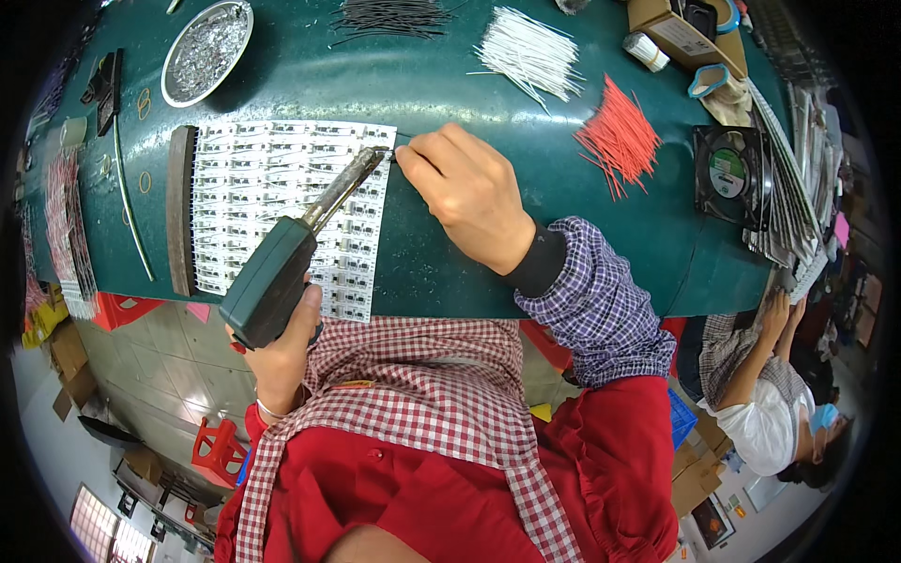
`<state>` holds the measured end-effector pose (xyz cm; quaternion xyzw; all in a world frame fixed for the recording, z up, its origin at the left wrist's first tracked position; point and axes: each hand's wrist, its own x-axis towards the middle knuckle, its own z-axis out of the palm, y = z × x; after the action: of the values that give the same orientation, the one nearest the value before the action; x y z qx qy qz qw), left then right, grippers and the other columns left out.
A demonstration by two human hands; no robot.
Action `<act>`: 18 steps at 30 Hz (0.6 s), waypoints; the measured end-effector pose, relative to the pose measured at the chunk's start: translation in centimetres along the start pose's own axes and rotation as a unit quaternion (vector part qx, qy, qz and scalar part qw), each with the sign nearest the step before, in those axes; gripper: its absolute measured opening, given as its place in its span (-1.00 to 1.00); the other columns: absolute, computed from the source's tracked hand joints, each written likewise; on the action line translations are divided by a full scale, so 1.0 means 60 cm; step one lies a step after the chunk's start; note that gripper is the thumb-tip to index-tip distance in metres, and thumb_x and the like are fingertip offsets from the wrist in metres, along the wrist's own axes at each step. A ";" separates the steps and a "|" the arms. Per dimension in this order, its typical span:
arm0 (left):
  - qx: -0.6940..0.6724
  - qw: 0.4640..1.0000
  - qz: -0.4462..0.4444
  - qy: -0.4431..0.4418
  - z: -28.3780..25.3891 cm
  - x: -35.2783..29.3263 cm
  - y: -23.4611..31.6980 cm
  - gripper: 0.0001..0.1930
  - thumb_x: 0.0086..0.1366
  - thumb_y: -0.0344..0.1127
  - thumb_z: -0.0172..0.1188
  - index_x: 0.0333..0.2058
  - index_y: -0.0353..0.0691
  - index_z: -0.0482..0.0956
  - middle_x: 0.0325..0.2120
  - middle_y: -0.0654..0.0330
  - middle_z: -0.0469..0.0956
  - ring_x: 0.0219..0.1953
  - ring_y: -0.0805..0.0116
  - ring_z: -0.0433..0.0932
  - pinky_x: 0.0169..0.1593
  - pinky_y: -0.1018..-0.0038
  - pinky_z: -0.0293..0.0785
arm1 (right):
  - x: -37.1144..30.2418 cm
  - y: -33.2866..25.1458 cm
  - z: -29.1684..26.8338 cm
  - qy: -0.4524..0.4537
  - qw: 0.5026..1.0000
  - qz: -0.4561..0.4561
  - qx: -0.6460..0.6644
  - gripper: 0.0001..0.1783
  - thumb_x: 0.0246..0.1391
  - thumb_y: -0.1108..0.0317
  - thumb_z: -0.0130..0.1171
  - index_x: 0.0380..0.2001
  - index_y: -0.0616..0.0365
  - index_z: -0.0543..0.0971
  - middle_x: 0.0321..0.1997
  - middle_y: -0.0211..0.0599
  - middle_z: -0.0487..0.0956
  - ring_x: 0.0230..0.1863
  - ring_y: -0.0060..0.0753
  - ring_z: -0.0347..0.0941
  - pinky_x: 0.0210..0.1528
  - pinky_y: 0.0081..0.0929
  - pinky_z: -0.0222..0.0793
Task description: The person places a circuit board sheet on the workstation, solders wires onto the board with a soldering iron, and aligns the attached wires using a rod.
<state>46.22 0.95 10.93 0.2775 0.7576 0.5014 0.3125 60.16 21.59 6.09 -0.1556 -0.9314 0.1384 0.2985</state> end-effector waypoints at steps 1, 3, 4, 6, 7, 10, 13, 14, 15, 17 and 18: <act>0.000 1.000 0.000 0.000 0.000 0.000 0.000 -0.83 0.07 -0.49 0.37 -0.34 -0.40 0.63 -0.51 0.19 0.59 -0.52 0.49 0.51 -0.40 0.54 0.43 | 0.000 -0.001 0.000 -0.002 1.000 0.000 -0.002 -0.70 -0.28 0.57 0.17 -0.33 0.25 0.58 -0.33 -0.32 0.53 -0.33 -0.32 0.47 -0.33 -0.45 0.46; 0.011 1.000 0.005 -0.011 -0.001 0.001 0.003 -0.83 0.06 -0.50 0.36 -0.34 -0.40 0.62 -0.50 0.19 0.57 -0.51 0.49 0.50 -0.40 0.54 0.42 | 0.000 -0.001 0.000 -0.004 1.000 0.000 -0.005 -0.71 -0.28 0.57 0.17 -0.34 0.25 0.58 -0.33 -0.32 0.53 -0.33 -0.32 0.47 -0.33 -0.46 0.46; 0.011 1.000 0.005 -0.011 -0.001 0.002 0.004 -0.83 0.06 -0.50 0.36 -0.34 -0.40 0.62 -0.50 0.19 0.57 -0.51 0.49 0.50 -0.40 0.54 0.42 | 0.000 -0.001 0.000 -0.004 1.000 0.000 -0.005 -0.71 -0.27 0.57 0.17 -0.34 0.25 0.58 -0.34 -0.33 0.53 -0.34 -0.33 0.46 -0.34 -0.46 0.46; 0.017 1.000 0.003 -0.017 -0.002 0.003 0.006 -0.83 0.06 -0.51 0.36 -0.34 -0.41 0.62 -0.50 0.18 0.57 -0.50 0.49 0.50 -0.39 0.54 0.42 | 0.001 -0.002 -0.001 -0.004 1.000 0.000 -0.006 -0.72 -0.27 0.57 0.17 -0.34 0.24 0.58 -0.34 -0.34 0.52 -0.34 -0.33 0.46 -0.34 -0.46 0.46; 0.017 1.000 0.003 -0.018 -0.002 0.002 0.006 -0.83 0.06 -0.51 0.36 -0.34 -0.41 0.62 -0.50 0.18 0.57 -0.50 0.49 0.50 -0.39 0.54 0.42 | 0.002 -0.002 -0.001 -0.006 1.000 0.001 -0.007 -0.72 -0.27 0.57 0.18 -0.34 0.24 0.58 -0.35 -0.34 0.52 -0.34 -0.34 0.45 -0.34 -0.47 0.45; 0.006 1.000 -0.028 -0.013 -0.003 -0.005 0.003 -0.82 0.06 -0.51 0.37 -0.33 -0.40 0.63 -0.48 0.17 0.59 -0.49 0.48 0.51 -0.38 0.53 0.43 | 0.003 -0.003 -0.001 -0.007 1.000 0.002 -0.009 -0.73 -0.26 0.57 0.17 -0.35 0.24 0.57 -0.36 -0.36 0.51 -0.35 -0.34 0.45 -0.35 -0.47 0.45; -0.031 0.998 -0.053 0.020 -0.007 -0.017 -0.013 -0.80 0.07 -0.49 0.39 -0.30 -0.40 0.63 -0.44 0.14 0.61 -0.45 0.46 0.54 -0.35 0.52 0.46 | 0.002 -0.004 -0.001 -0.005 1.000 0.002 -0.011 -0.73 -0.26 0.57 0.17 -0.35 0.24 0.57 -0.37 -0.36 0.50 -0.35 -0.34 0.44 -0.35 -0.47 0.44; -0.026 0.999 -0.012 0.020 -0.011 -0.018 -0.017 -0.80 0.13 -0.53 0.31 -0.24 -0.41 0.58 -0.48 0.18 0.56 -0.52 0.52 0.46 -0.43 0.57 0.37 | 0.002 -0.004 -0.001 -0.004 1.000 0.002 -0.013 -0.73 -0.26 0.56 0.17 -0.35 0.23 0.57 -0.37 -0.36 0.50 -0.35 -0.34 0.44 -0.35 -0.47 0.44; -0.021 0.999 0.027 0.020 -0.013 -0.019 -0.019 -0.80 0.20 -0.57 0.24 -0.18 -0.42 0.52 -0.53 0.23 0.50 -0.59 0.57 0.39 -0.52 0.62 0.27 | 0.001 -0.003 0.000 -0.004 1.000 0.002 -0.013 -0.73 -0.26 0.56 0.17 -0.35 0.23 0.57 -0.37 -0.36 0.50 -0.35 -0.34 0.44 -0.35 -0.47 0.44; -0.022 0.999 0.022 0.019 -0.015 -0.020 -0.018 -0.80 0.20 -0.57 0.24 -0.18 -0.42 0.52 -0.53 0.23 0.50 -0.59 0.57 0.39 -0.52 0.62 0.27 | -0.001 -0.002 0.001 0.000 1.000 0.000 -0.014 -0.74 -0.25 0.56 0.16 -0.34 0.23 0.56 -0.37 -0.35 0.49 -0.35 -0.32 0.43 -0.34 -0.46 0.44; -0.022 0.999 0.017 0.018 -0.016 -0.021 -0.017 -0.80 0.20 -0.56 0.25 -0.18 -0.42 0.52 -0.53 0.23 0.50 -0.59 0.57 0.39 -0.52 0.61 0.27 | 0.000 -0.002 0.000 0.000 1.000 0.000 -0.014 -0.74 -0.25 0.56 0.16 -0.34 0.23 0.56 -0.37 -0.35 0.49 -0.35 -0.32 0.43 -0.34 -0.46 0.44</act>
<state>46.20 -0.89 10.50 0.2741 0.7469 0.5282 0.2967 60.15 21.49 6.10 -0.1595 -0.9333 0.1258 0.2959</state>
